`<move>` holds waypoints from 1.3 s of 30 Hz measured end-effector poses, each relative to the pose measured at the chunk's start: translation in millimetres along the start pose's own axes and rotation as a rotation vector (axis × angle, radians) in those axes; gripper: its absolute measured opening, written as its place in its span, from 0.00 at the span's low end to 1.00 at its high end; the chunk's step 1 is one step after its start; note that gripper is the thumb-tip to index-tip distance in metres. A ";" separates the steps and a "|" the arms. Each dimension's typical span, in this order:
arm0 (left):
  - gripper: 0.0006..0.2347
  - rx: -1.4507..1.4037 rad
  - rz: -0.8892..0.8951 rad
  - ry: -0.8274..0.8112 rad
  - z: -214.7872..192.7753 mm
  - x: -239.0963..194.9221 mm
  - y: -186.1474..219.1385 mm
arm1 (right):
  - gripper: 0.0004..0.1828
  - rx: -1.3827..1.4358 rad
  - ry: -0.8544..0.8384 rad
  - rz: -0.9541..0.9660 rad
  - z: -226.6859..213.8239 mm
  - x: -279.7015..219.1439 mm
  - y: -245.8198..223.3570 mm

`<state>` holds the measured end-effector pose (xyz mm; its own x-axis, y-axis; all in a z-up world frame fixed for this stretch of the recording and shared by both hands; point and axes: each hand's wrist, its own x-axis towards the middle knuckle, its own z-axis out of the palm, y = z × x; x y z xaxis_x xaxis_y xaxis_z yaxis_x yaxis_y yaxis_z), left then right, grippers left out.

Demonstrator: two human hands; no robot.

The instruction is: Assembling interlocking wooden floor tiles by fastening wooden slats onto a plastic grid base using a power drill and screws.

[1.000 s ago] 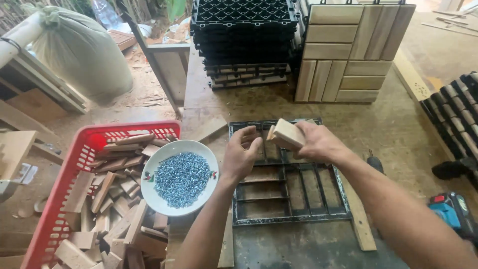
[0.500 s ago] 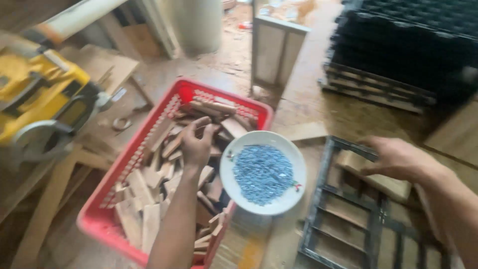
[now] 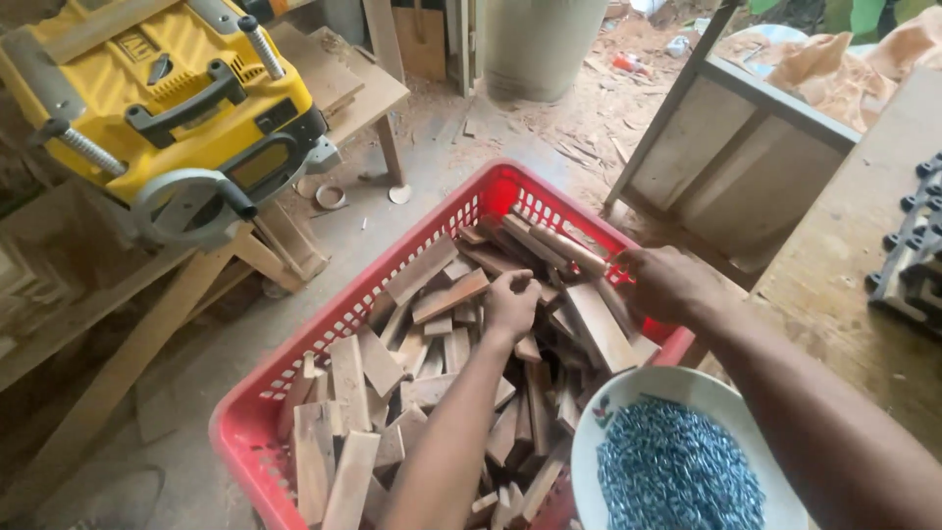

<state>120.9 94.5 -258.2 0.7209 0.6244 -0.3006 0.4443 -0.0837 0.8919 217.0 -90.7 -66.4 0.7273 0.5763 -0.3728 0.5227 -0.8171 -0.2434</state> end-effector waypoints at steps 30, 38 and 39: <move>0.14 -0.687 -0.161 0.074 -17.8 -11.0 106.6 | 0.13 0.449 0.231 0.432 -76.0 -62.9 -5.9; 0.30 -1.346 0.116 -0.741 -104.9 -141.4 136.1 | 0.12 0.883 0.311 0.235 -87.3 -207.7 -99.2; 0.30 -1.344 0.138 -0.743 -108.1 -151.2 135.8 | 0.12 0.883 0.324 0.219 -77.1 -209.3 -101.5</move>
<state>14.8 72.7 -55.1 0.9897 0.1216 0.0762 -0.1428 0.8866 0.4399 46.0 -127.0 105.3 0.9253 0.2788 -0.2569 -0.0655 -0.5500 -0.8326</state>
